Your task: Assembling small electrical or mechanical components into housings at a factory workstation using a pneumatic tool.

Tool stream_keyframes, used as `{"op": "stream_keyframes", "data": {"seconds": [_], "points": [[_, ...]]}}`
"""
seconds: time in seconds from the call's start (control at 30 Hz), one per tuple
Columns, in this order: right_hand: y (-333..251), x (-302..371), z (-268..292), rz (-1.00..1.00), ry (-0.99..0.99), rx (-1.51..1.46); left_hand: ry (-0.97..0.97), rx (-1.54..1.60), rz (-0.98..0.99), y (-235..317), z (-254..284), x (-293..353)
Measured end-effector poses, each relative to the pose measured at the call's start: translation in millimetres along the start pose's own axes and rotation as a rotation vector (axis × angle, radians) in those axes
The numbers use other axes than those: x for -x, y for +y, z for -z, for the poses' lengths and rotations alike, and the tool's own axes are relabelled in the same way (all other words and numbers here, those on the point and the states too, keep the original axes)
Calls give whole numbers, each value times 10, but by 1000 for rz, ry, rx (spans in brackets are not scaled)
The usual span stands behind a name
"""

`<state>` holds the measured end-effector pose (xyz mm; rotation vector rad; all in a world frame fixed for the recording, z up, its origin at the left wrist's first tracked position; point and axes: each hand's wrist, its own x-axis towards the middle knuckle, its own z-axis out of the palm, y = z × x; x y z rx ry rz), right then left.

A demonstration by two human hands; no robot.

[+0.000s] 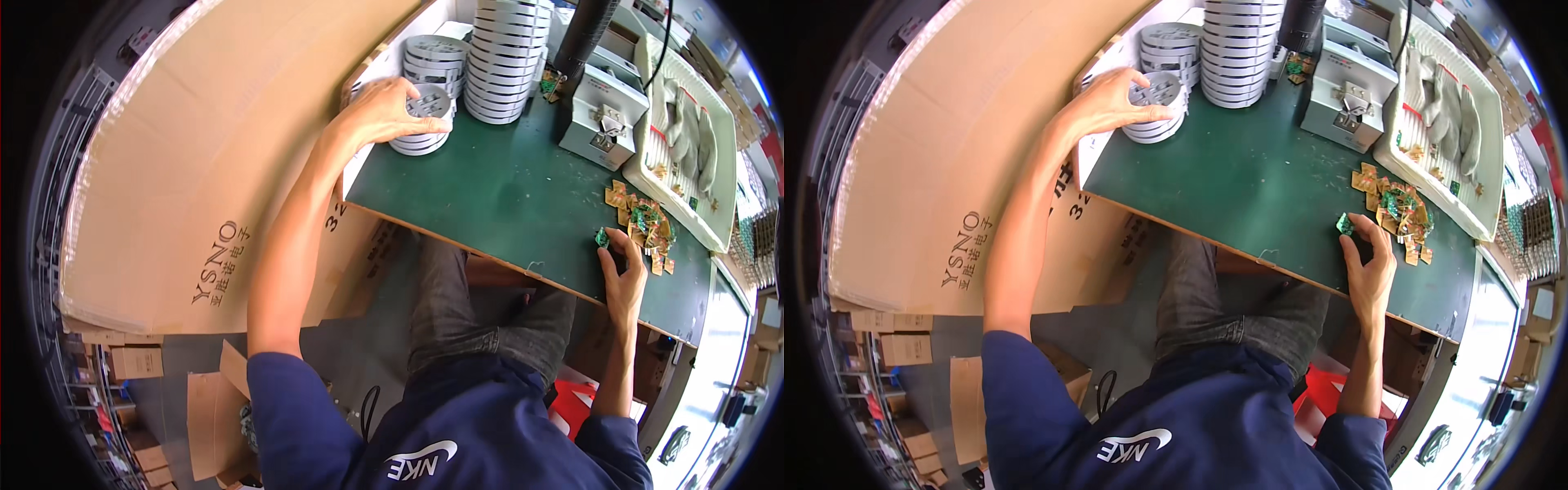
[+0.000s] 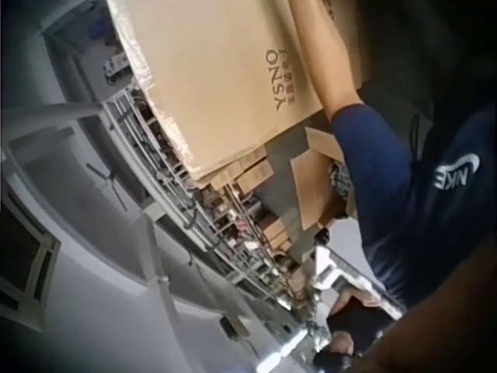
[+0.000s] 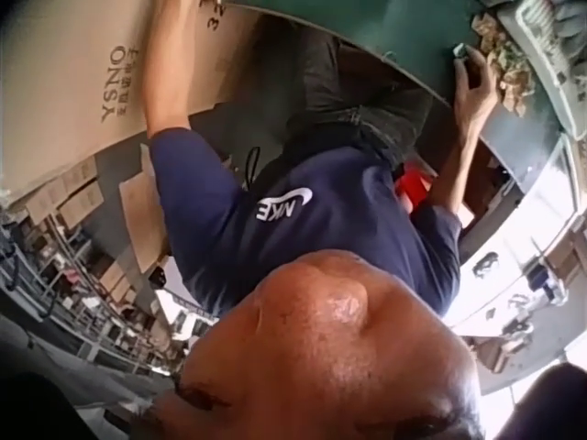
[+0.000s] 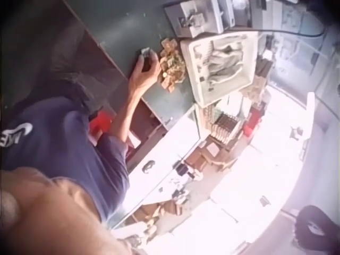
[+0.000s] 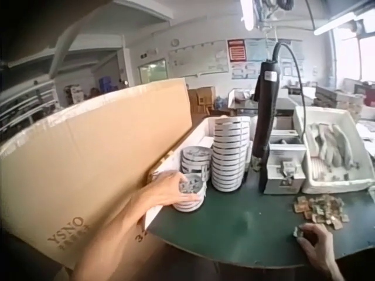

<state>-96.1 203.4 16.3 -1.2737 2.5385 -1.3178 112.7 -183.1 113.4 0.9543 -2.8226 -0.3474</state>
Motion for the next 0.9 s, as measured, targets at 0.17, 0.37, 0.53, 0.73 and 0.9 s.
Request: {"op": "stream_keyframes", "data": {"seconds": [0.17, 0.37, 0.53, 0.73, 0.9], "points": [[46, 3, 33, -85, 11, -53, -106, 49, 80, 118, -38, -200], [61, 0, 51, -95, 5, -76, 191, 700, -68, 16, -57, 245], [88, 2, 44, -76, 27, -37, -131, 2196, -184, 346, -468, 645], [44, -22, -16, -24, 41, -4, -355, 2351, -107, 680, -952, 722], [34, 7, -18, 8, 47, 64, -375, 2195, -159, 822, -1139, 655]]}}
